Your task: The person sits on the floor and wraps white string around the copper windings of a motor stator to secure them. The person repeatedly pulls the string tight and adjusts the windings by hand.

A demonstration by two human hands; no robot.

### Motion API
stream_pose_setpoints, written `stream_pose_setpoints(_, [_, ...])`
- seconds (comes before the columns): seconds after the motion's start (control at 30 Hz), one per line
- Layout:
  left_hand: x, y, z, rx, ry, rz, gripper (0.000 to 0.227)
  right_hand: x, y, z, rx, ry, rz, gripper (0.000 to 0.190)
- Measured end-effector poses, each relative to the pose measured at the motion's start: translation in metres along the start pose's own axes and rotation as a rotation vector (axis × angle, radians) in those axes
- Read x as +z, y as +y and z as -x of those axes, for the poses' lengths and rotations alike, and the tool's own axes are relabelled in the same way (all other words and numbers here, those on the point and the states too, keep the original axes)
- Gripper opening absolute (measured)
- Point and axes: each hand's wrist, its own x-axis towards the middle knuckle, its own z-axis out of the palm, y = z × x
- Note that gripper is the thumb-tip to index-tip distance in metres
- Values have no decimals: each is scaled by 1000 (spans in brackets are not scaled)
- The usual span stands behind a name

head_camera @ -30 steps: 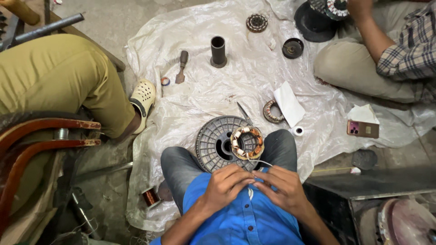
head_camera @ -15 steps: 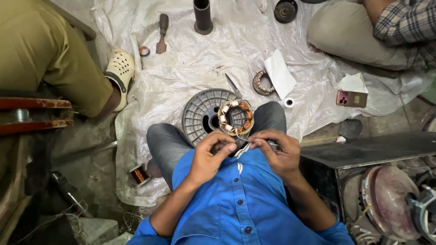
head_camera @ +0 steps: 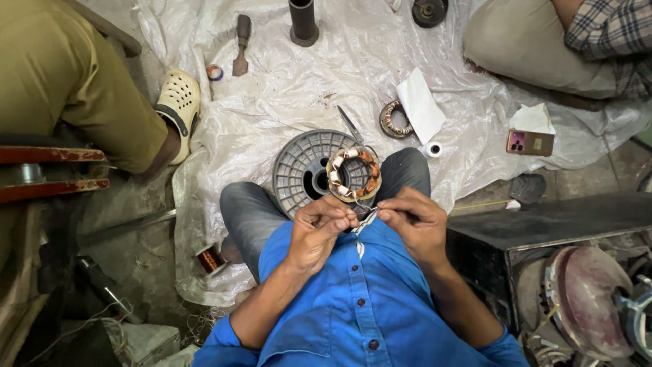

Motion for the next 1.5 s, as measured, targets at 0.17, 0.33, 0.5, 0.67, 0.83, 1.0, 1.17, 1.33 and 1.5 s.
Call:
stream_pose_setpoints(0.17, [8,4,-4,6,1,-402,12,4,2,-10,33,45,-394,13])
stream_pose_setpoints(0.33, [21,15,-5,42,57,-707,11,4,0,-18,85,11,-430,11])
stream_pose_setpoints(0.5, [30,30,-9,253,259,-1135,14,14,15,-42,38,103,-274,9])
stream_pose_setpoints(0.67, [35,34,-14,329,174,-1275,15,16,29,-51,117,47,-87,8])
stream_pose_setpoints(0.83, [38,29,-16,408,136,-1458,12,13,37,-50,143,-12,-149,10])
stream_pose_setpoints(1.0, [39,30,-18,445,115,-1507,12,13,37,-54,258,-29,-194,11])
stream_pose_setpoints(1.17, [38,28,-17,484,81,-1543,11,15,36,-55,245,-19,-201,12])
stream_pose_setpoints(1.33, [38,27,-18,521,79,-1570,12,16,35,-58,237,-5,-193,12])
stream_pose_setpoints(1.5, [39,26,-18,540,77,-1577,13,12,30,-60,245,-66,-10,13])
